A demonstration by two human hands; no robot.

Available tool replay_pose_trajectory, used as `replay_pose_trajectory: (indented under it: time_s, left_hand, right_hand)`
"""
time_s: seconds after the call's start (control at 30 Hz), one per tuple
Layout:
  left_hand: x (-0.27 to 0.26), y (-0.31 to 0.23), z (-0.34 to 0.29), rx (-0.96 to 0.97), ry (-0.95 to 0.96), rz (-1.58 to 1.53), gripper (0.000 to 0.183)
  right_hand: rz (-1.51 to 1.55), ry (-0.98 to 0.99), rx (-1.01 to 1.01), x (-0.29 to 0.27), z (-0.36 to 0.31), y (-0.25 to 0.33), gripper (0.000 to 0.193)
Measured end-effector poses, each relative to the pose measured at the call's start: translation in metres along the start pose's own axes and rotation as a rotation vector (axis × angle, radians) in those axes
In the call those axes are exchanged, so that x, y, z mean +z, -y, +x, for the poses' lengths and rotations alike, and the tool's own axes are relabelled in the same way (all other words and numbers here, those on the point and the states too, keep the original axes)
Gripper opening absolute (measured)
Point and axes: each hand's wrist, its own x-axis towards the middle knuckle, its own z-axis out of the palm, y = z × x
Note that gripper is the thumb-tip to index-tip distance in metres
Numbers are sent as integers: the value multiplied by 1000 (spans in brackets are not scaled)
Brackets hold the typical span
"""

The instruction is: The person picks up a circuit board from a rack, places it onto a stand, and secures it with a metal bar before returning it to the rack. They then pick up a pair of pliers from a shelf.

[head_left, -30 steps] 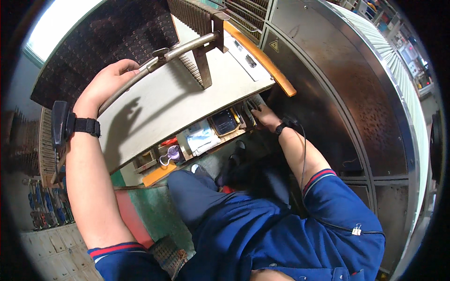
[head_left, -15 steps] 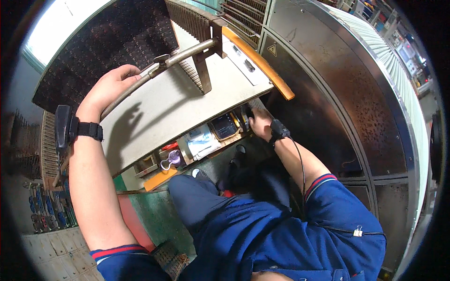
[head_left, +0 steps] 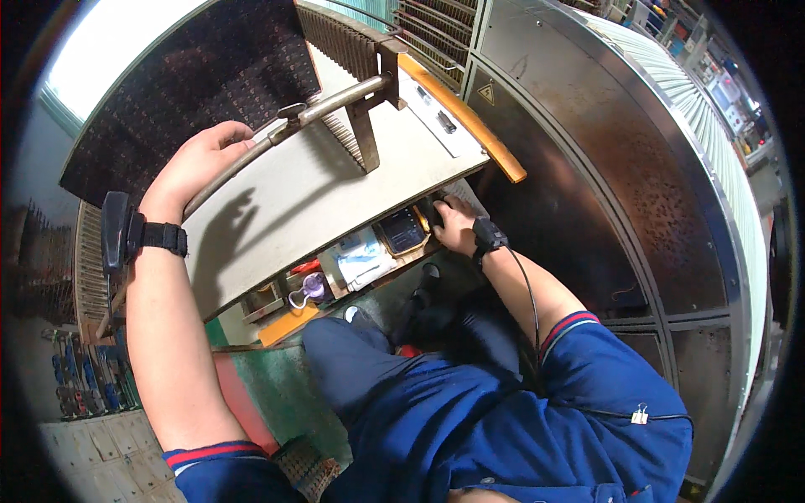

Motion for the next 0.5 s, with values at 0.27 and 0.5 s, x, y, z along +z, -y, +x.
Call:
replay_pose_trajectory:
  time_s: [0.27,0.5]
  left_hand:
    - [1,0,4,-10,8,-15,36]
    - [4,-5,2,-37,-35,15,36]
  right_hand:
    - [75,-81,-116,24,1,-44,56]
    - [278,-145,-128,14,-17,-62,49]
